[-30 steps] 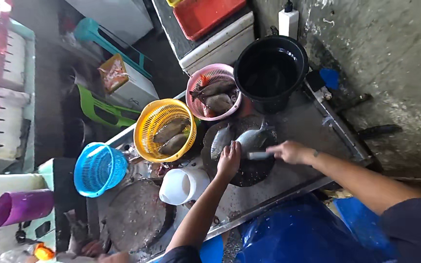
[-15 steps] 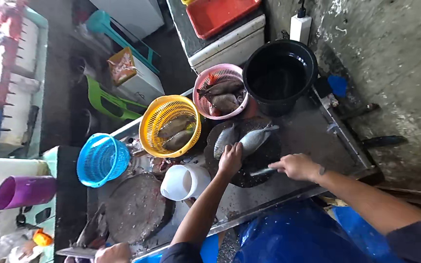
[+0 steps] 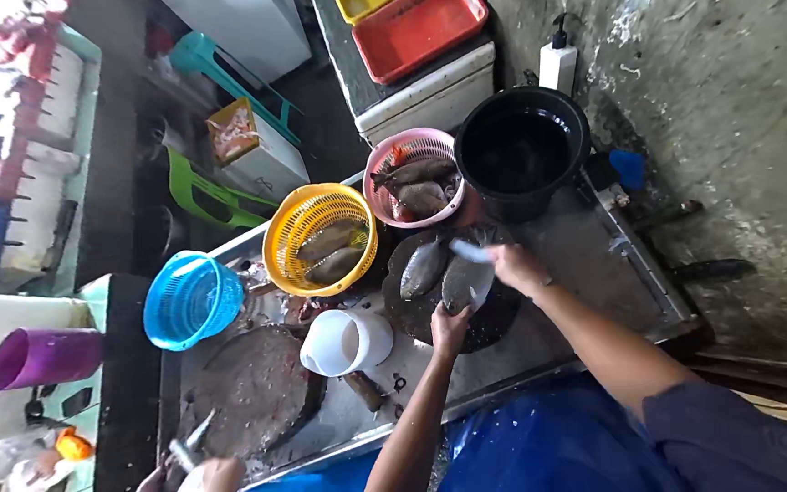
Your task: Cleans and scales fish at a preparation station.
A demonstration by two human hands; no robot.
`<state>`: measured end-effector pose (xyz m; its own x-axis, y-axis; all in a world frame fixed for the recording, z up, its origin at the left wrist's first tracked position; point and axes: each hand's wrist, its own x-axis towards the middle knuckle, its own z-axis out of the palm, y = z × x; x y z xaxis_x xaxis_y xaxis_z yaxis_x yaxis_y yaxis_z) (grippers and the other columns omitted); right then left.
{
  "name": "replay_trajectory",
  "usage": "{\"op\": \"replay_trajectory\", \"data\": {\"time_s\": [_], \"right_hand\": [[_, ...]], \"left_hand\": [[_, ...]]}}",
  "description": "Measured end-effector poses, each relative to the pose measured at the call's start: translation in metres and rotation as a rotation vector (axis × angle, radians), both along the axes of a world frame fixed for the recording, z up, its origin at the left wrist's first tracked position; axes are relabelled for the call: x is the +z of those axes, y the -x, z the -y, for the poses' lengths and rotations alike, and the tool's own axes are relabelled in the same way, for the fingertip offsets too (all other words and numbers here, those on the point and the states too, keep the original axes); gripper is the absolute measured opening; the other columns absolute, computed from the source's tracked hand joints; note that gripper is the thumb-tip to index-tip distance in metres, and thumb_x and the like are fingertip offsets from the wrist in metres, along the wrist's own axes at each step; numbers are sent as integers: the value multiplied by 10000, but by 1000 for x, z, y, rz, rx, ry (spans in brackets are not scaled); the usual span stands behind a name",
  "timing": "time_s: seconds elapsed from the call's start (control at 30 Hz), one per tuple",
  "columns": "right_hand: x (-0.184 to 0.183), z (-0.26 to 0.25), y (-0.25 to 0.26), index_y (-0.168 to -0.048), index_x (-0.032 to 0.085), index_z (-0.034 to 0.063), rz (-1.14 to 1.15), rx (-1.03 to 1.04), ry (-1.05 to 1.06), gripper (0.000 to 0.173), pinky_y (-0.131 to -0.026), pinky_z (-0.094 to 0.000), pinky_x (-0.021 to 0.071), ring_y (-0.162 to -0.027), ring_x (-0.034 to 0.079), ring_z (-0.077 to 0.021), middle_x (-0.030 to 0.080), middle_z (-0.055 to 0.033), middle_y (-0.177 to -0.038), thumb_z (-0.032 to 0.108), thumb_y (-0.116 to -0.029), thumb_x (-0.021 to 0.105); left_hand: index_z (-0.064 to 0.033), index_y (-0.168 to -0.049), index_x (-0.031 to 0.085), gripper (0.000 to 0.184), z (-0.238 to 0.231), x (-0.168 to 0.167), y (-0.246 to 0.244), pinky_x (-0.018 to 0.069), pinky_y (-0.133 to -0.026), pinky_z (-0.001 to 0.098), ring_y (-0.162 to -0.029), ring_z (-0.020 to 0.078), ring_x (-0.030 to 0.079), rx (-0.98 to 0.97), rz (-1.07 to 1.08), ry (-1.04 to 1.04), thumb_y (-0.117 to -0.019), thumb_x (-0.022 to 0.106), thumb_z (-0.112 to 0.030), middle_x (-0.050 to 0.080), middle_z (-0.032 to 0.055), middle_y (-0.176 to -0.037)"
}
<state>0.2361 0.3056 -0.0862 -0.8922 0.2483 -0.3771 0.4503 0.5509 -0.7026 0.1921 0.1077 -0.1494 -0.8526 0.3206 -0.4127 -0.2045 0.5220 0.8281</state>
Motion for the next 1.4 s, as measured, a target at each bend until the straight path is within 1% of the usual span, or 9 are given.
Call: {"op": "replay_trajectory", "data": {"time_s": [0.5, 0.6, 0.77, 0.83, 1.0, 1.1, 1.17, 1.3, 1.4], "right_hand": [[68, -7, 23, -1091, 732, 114, 239, 168, -356, 191, -759, -678, 547, -991, 702, -432, 727, -199, -1053, 180, -988, 585], [55, -4, 20, -1151, 736, 161, 158, 300, -200, 217, -818, -660, 547, -1005, 703, -389, 734, -167, -1062, 195, -1020, 567], [-21, -18, -12, -1304, 663, 185, -27, 49, -150, 302, -803, -647, 571, -949, 726, -387, 739, -179, -1027, 187, -1028, 539], [-17, -1, -28, -1439, 618, 185, 23, 176, 60, 384, -1012, -572, 521, -1135, 693, -329, 724, -153, -1227, 241, -1088, 472], [-59, -15, -44, -1421, 628, 174, -144, -107, -83, 372, -899, -611, 568, -1009, 725, -371, 742, -182, -1103, 210, -1077, 493], [-36, -20, -78, -1443, 616, 155, -27, 22, 196, 393, -962, -463, 551, -1000, 715, -233, 722, -128, -1239, 252, -1089, 475], [-26, -41, -99, -1414, 633, 120, -1, 18, 249, 379, -829, -429, 570, -818, 685, -208, 724, -144, -1144, 232, -1091, 469], [-34, -73, -116, -1452, 607, 149, -82, -199, 103, 395, -881, -470, 568, -883, 710, -246, 728, -151, -1189, 257, -1106, 450], [-50, -57, -120, -1429, 626, 123, -232, -291, 115, 395, -716, -398, 578, -695, 656, -174, 731, -119, -942, 267, -1092, 479]], "left_hand": [[-28, -1098, 722, 385, -10, 6, -11, 620, -560, 357, -596, 180, 701, 137, -40, -159, -783, 878, -184, 747, 77, -808], [14, -1150, 673, 418, -7, -1, -4, 602, -555, 332, -596, 174, 681, 153, 12, -203, -811, 859, -144, 732, 109, -843], [21, -1320, 534, 496, 0, 1, 2, 607, -644, 393, -755, 266, 704, 389, 432, -428, -1135, 322, -389, 703, 200, -975], [23, -1361, 508, 681, -2, 7, 7, 615, -700, 455, -845, 326, 715, 497, 544, -431, -1104, 245, -551, 690, 247, -1071], [-27, -1344, 562, 532, -14, 7, 0, 618, -739, 425, -913, 298, 714, 423, 594, -424, -1085, 438, -475, 692, 205, -1131], [-22, -1282, 617, 396, -8, 9, 9, 617, -729, 403, -897, 259, 714, 414, 525, -433, -1050, 576, -340, 709, 175, -1099], [-13, -1275, 600, 356, 5, 17, 15, 609, -705, 370, -868, 237, 709, 399, 479, -463, -1044, 594, -283, 707, 168, -1077], [-5, -1282, 556, 320, 26, 43, 41, 607, -661, 367, -824, 230, 702, 301, 310, -560, -1078, 526, -251, 695, 161, -1028], [-48, -1422, 483, 430, 52, 43, 71, 623, -695, 401, -879, 257, 716, 180, 133, -421, -1064, 562, -272, 700, 173, -1085]]}}
